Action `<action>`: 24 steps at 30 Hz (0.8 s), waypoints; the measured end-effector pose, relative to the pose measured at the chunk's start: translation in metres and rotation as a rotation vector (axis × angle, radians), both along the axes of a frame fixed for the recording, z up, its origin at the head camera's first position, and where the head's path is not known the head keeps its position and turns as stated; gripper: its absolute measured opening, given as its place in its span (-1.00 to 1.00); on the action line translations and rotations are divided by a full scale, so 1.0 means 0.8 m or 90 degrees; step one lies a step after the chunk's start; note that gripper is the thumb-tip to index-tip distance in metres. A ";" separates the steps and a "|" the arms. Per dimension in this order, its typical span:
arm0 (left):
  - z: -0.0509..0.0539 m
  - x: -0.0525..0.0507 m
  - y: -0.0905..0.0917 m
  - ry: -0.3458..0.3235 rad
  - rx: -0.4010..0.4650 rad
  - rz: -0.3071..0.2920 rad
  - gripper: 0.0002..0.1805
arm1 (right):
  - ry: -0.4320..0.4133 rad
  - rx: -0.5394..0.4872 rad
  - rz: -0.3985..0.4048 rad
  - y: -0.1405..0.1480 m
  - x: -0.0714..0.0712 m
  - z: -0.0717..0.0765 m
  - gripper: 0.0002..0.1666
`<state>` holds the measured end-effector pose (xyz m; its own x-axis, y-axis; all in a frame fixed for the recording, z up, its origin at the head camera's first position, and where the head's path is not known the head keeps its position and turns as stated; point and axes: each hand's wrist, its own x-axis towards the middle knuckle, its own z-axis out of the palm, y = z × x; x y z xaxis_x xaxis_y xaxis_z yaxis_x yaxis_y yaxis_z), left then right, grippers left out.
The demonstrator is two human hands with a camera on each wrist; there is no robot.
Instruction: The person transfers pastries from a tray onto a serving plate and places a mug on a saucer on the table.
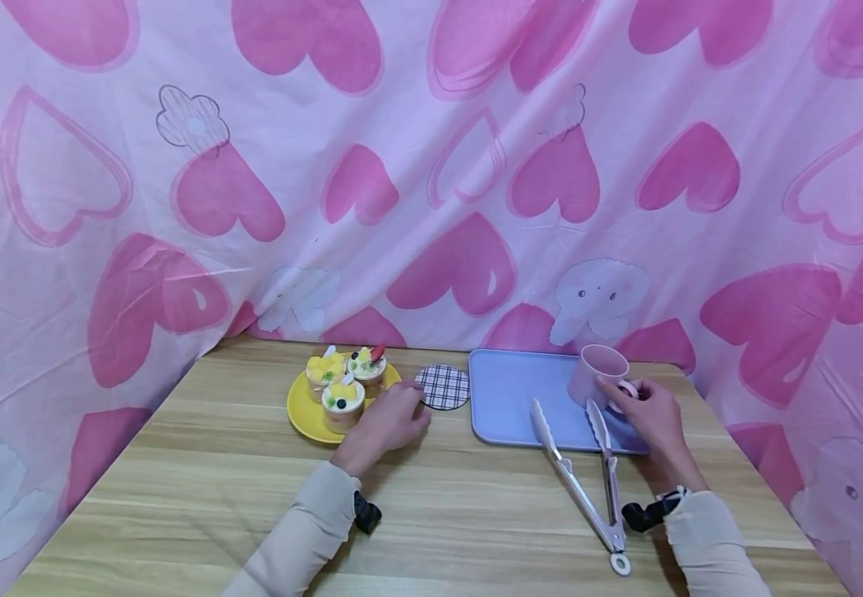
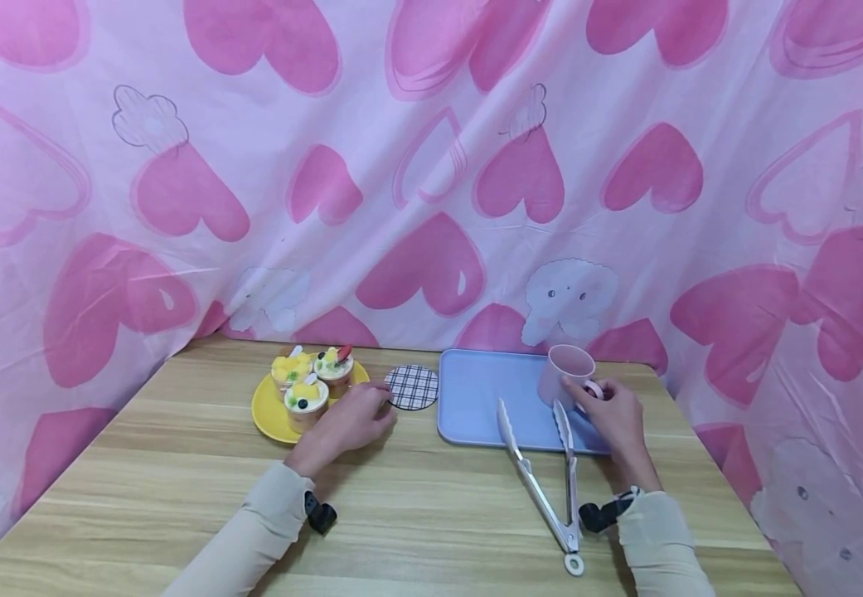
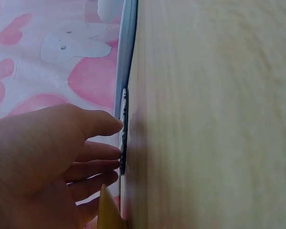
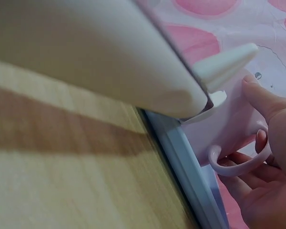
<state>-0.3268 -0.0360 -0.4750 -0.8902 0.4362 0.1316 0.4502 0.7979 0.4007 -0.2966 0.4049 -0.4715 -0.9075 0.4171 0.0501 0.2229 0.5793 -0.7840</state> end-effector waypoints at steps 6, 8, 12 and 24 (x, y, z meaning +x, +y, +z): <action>-0.001 -0.001 0.000 0.008 -0.006 -0.004 -0.86 | 0.022 0.014 -0.006 0.002 0.000 0.000 -0.14; -0.001 -0.001 0.000 0.009 -0.005 -0.004 -0.86 | 0.021 0.013 -0.001 0.002 0.000 0.001 -0.16; 0.000 0.000 -0.001 0.001 0.007 -0.008 -0.86 | -0.001 -0.019 0.006 0.004 0.001 0.004 -0.09; 0.001 0.000 -0.002 -0.015 0.014 -0.004 -0.85 | -0.033 -0.249 0.052 0.008 0.002 0.010 -0.18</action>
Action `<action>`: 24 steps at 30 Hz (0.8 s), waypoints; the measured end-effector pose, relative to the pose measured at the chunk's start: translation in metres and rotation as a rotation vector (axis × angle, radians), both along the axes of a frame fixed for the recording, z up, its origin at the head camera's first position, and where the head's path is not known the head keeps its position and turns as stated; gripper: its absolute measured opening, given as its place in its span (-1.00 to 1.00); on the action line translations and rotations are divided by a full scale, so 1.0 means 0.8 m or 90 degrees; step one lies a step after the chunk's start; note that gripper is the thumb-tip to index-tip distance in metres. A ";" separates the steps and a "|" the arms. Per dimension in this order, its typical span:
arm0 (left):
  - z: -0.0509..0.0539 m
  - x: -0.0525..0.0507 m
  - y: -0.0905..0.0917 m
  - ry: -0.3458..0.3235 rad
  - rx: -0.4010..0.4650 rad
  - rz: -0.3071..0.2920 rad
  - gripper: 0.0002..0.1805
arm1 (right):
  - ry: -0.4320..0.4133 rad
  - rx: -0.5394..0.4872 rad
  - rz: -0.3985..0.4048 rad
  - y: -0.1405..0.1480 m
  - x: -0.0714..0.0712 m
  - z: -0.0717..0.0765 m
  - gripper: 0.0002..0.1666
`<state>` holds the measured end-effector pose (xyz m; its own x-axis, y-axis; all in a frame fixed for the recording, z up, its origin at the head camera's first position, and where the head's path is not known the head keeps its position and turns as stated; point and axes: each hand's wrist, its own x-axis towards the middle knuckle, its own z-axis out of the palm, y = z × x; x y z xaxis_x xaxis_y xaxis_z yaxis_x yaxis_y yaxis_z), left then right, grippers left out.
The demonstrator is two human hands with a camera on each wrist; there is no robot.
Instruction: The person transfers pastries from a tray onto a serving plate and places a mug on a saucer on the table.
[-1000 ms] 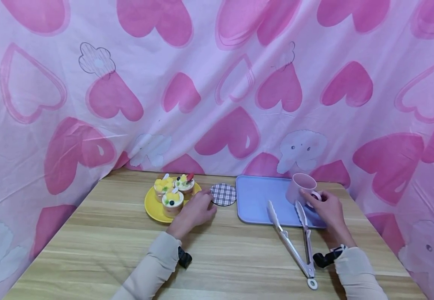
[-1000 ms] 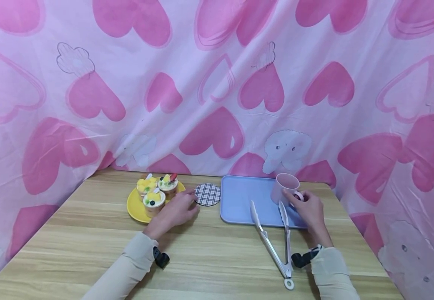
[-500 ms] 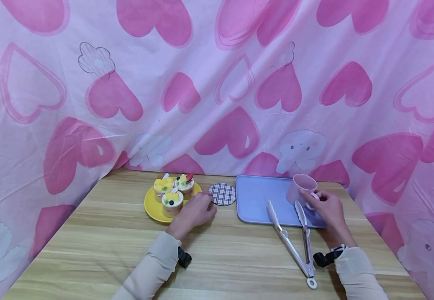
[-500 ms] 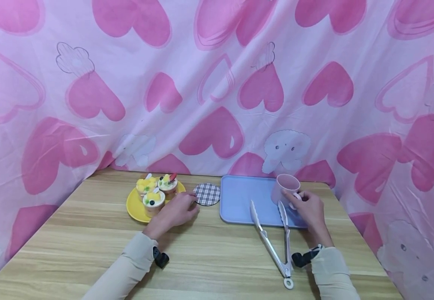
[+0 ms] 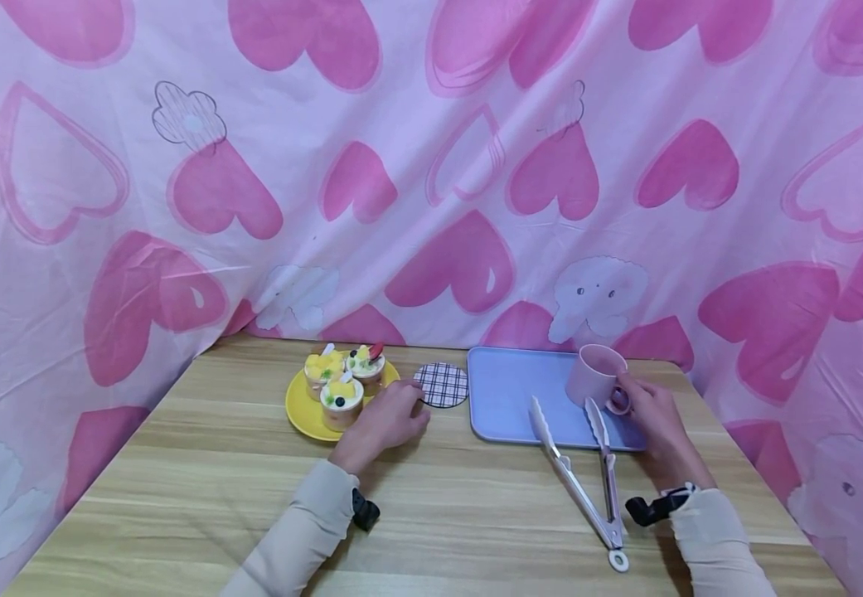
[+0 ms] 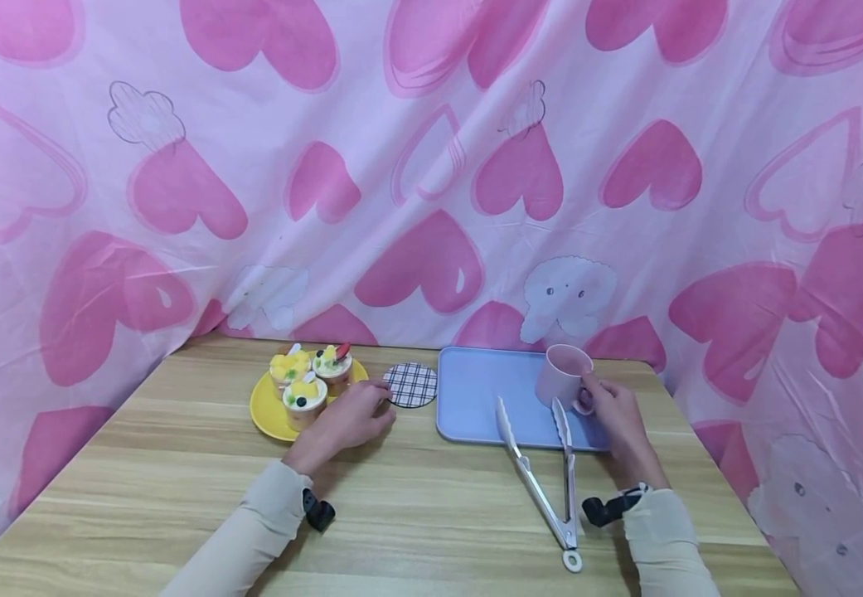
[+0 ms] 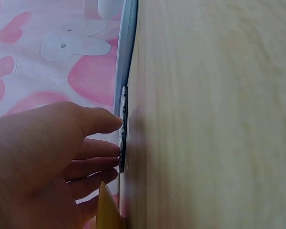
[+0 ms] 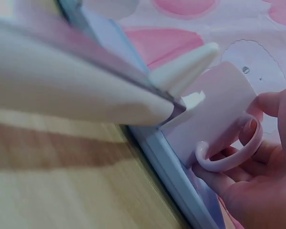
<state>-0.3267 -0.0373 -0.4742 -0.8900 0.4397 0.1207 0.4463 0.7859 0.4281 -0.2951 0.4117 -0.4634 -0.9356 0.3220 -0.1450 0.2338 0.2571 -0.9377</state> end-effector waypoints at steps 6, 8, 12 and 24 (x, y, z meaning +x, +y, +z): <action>0.000 -0.001 -0.001 -0.008 0.000 0.001 -0.84 | -0.004 -0.068 0.007 0.002 -0.001 0.001 -0.12; 0.000 -0.001 -0.001 -0.010 0.000 0.000 -0.83 | -0.021 -0.095 0.009 0.002 -0.001 0.002 -0.07; 0.001 0.000 -0.001 -0.014 0.000 0.001 -0.81 | -0.045 -0.156 -0.013 0.002 0.001 0.004 -0.26; 0.002 0.000 -0.001 -0.019 0.010 -0.003 -0.85 | 0.020 -0.131 -0.064 0.000 0.001 0.000 -0.47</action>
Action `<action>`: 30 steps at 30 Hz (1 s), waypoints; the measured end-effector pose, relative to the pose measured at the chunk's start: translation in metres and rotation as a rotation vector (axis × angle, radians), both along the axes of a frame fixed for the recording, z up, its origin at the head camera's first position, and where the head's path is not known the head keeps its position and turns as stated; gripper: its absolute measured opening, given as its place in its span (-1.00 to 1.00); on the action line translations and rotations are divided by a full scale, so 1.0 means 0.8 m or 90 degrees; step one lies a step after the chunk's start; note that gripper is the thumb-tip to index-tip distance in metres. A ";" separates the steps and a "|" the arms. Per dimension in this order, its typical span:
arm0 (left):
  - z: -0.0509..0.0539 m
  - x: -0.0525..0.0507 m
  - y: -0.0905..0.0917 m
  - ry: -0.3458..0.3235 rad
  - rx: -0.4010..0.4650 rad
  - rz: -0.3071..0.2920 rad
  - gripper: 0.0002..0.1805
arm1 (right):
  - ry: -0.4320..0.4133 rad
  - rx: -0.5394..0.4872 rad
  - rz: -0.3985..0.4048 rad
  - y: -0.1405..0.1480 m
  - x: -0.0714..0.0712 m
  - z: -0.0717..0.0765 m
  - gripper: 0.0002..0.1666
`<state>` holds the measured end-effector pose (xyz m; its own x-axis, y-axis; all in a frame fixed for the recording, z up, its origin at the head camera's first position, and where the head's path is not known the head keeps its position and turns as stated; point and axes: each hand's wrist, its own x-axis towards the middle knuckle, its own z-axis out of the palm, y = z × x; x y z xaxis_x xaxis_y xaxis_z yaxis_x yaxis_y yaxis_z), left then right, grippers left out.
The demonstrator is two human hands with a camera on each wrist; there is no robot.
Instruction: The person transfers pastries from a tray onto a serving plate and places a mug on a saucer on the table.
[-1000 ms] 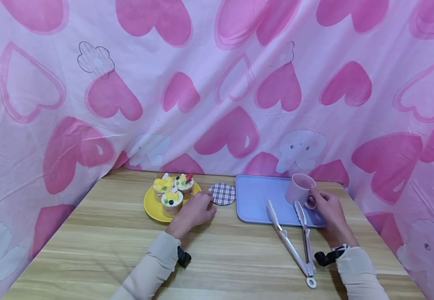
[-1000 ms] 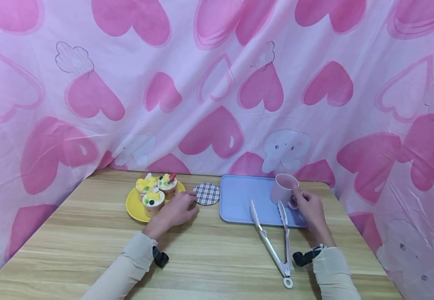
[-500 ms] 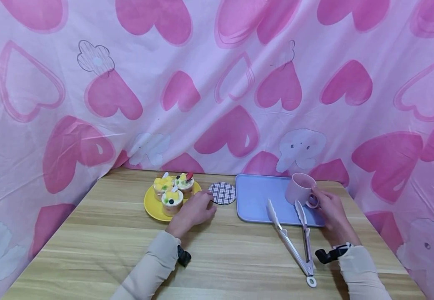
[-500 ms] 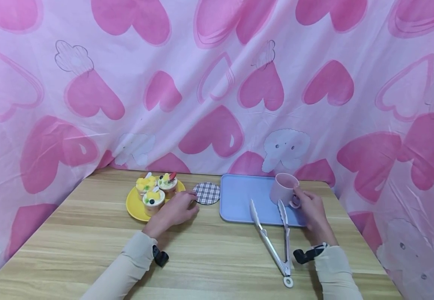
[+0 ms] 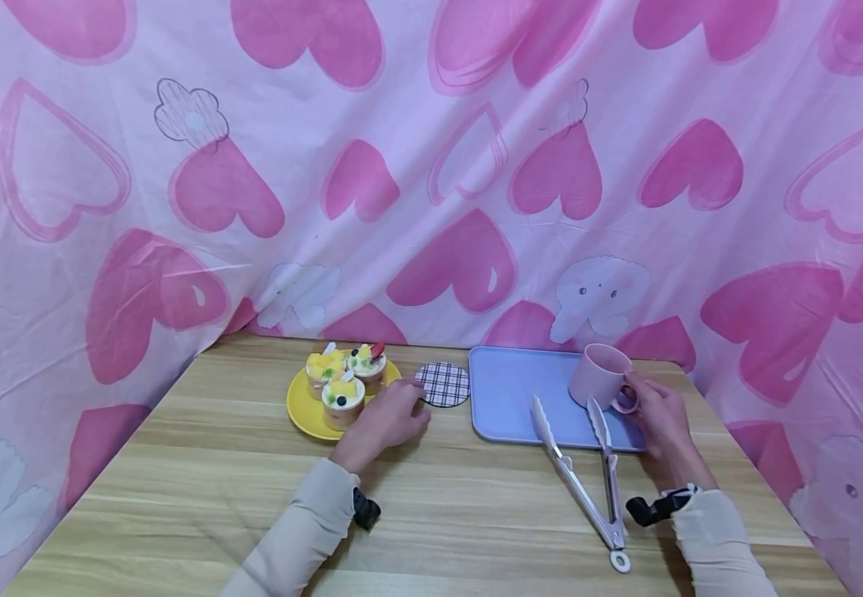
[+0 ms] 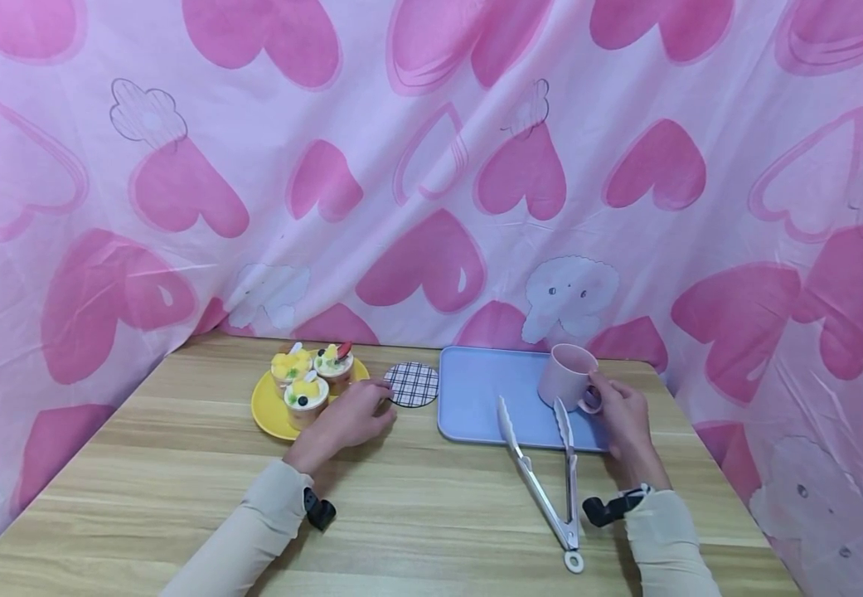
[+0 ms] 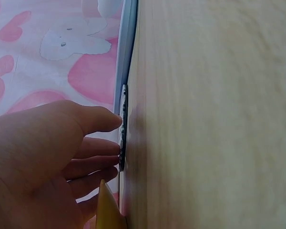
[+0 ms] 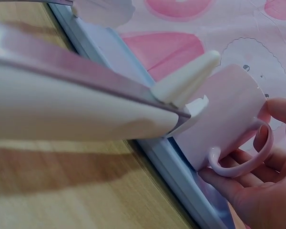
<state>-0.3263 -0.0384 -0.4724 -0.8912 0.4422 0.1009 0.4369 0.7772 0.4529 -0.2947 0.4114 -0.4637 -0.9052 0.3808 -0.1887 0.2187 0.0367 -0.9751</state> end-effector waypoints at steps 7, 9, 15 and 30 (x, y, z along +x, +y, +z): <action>-0.001 -0.002 -0.001 -0.006 -0.001 0.003 -0.84 | -0.012 -0.024 -0.035 -0.004 0.000 0.001 -0.15; -0.002 -0.002 0.000 -0.008 -0.001 0.005 -0.84 | -0.013 -0.027 -0.041 -0.005 -0.001 0.000 -0.13; -0.002 -0.002 -0.001 -0.010 -0.003 0.004 -0.86 | -0.008 -0.050 -0.062 -0.005 -0.002 0.002 -0.21; -0.001 -0.002 -0.001 0.013 -0.010 -0.008 -0.82 | 0.108 -0.219 -0.162 -0.003 -0.005 0.019 -0.78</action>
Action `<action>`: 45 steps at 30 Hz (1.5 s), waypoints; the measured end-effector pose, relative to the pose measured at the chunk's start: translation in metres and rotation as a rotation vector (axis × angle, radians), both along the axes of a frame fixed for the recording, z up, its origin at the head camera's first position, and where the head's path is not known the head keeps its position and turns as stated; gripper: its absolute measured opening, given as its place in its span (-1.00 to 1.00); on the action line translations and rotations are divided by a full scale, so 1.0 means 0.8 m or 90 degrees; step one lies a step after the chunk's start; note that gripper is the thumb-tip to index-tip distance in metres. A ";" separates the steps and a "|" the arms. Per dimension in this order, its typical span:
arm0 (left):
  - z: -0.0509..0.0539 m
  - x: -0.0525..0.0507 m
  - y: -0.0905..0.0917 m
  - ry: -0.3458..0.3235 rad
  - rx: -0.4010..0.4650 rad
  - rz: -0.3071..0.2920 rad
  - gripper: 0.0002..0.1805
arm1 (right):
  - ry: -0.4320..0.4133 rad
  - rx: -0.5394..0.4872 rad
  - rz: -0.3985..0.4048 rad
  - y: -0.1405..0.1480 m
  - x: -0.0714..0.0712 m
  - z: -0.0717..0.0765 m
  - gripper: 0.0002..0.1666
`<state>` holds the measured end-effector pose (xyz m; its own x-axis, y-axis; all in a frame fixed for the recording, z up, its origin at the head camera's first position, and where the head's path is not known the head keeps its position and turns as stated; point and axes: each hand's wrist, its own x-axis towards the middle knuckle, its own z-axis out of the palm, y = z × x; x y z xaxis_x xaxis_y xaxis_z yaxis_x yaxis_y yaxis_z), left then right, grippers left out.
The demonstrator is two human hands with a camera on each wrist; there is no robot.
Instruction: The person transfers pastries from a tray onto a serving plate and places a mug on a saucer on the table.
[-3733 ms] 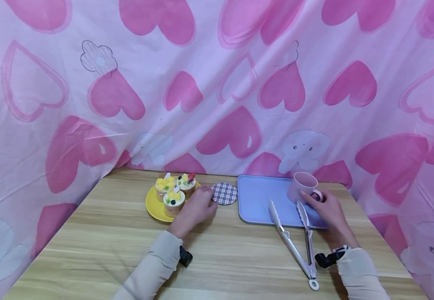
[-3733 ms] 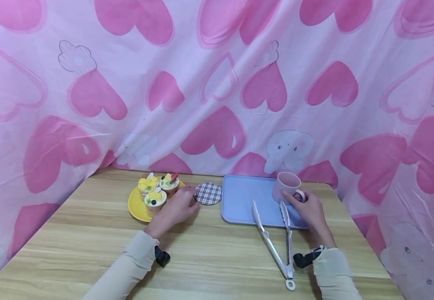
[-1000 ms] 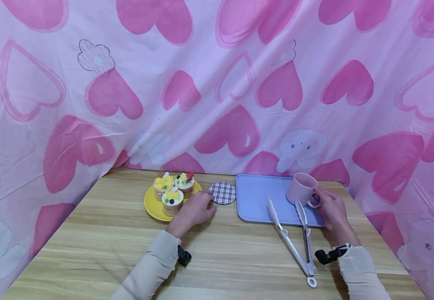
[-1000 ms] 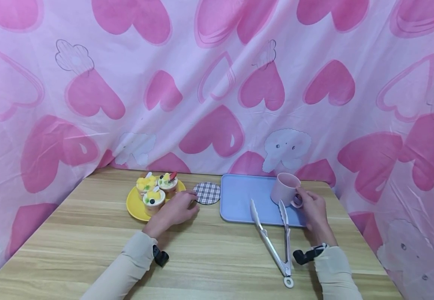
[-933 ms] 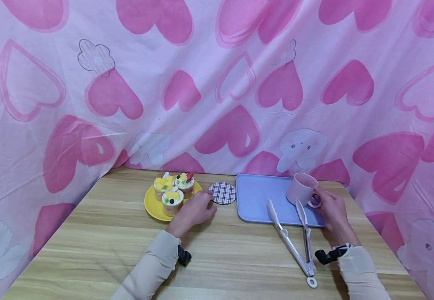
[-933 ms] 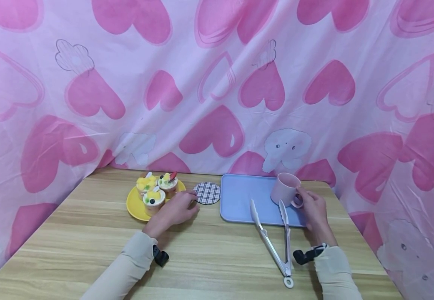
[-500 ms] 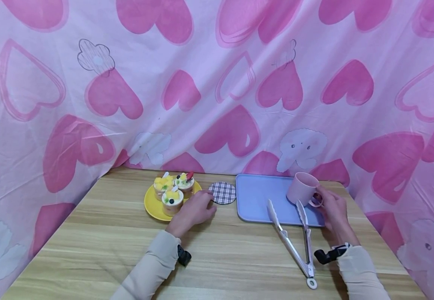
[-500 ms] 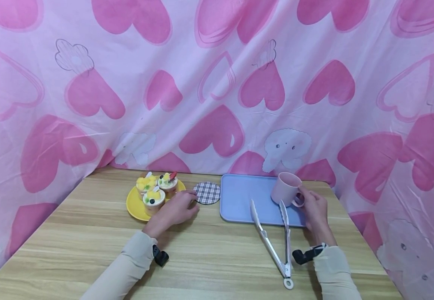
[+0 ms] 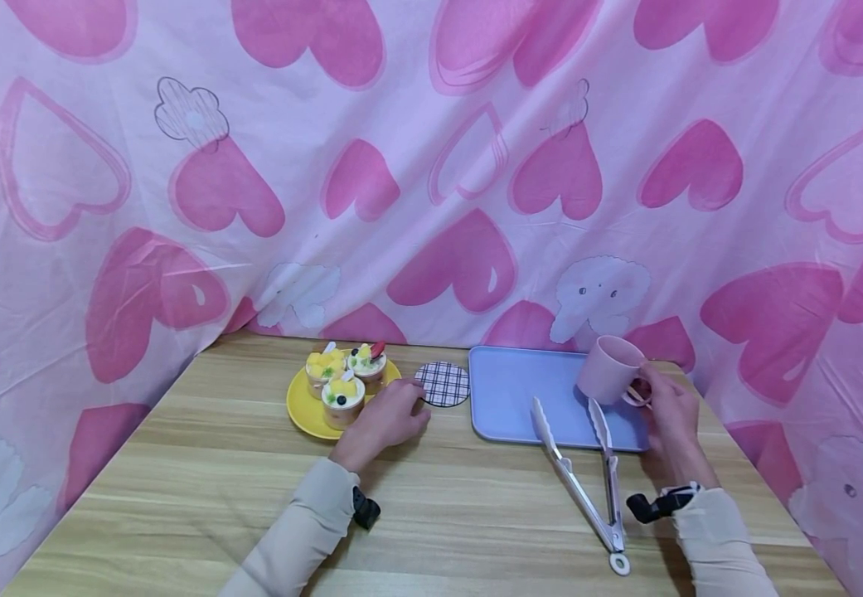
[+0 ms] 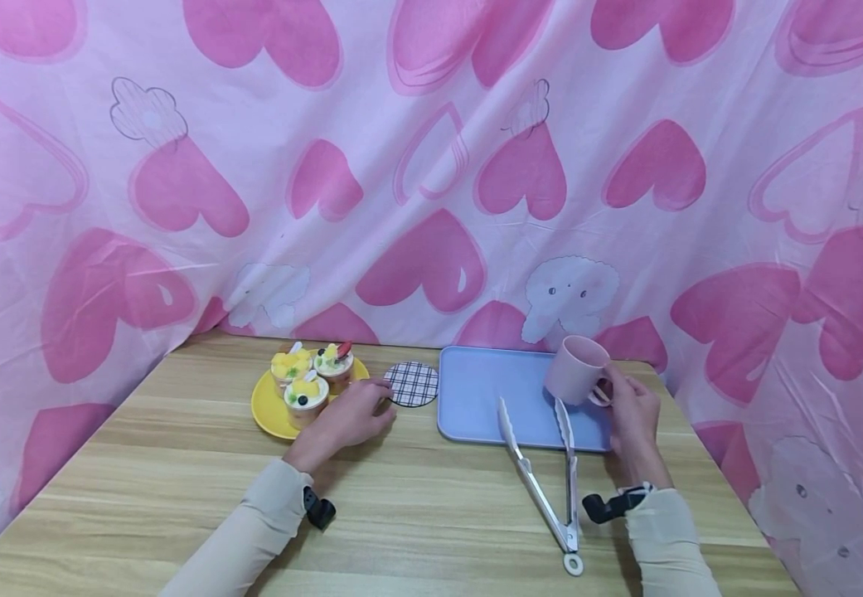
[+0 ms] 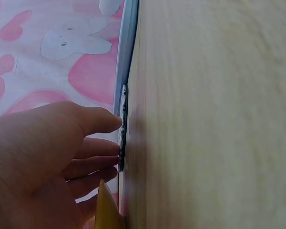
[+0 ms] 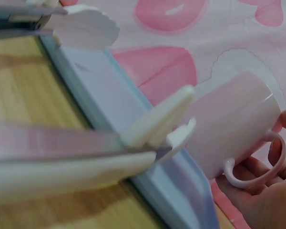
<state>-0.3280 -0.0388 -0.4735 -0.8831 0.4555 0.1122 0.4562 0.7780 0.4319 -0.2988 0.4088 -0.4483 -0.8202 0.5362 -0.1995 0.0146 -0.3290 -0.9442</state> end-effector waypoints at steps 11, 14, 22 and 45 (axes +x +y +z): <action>0.001 0.001 0.000 -0.003 0.004 0.002 -0.84 | -0.006 0.002 -0.012 -0.007 0.002 0.012 -0.74; 0.001 0.001 0.000 -0.005 0.006 0.002 -0.85 | -0.018 0.016 -0.011 -0.009 0.003 0.015 -0.66; -0.001 -0.001 0.000 -0.003 0.006 0.006 -0.86 | -0.037 0.053 0.008 -0.017 0.008 0.024 -0.53; 0.000 0.000 0.000 0.007 0.004 0.001 -0.82 | 0.036 0.033 0.071 -0.066 0.022 0.050 -0.68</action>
<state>-0.3277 -0.0385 -0.4734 -0.8829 0.4527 0.1249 0.4591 0.7762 0.4320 -0.2808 0.3563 -0.4080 -0.8846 0.4494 -0.1250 -0.0059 -0.2787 -0.9604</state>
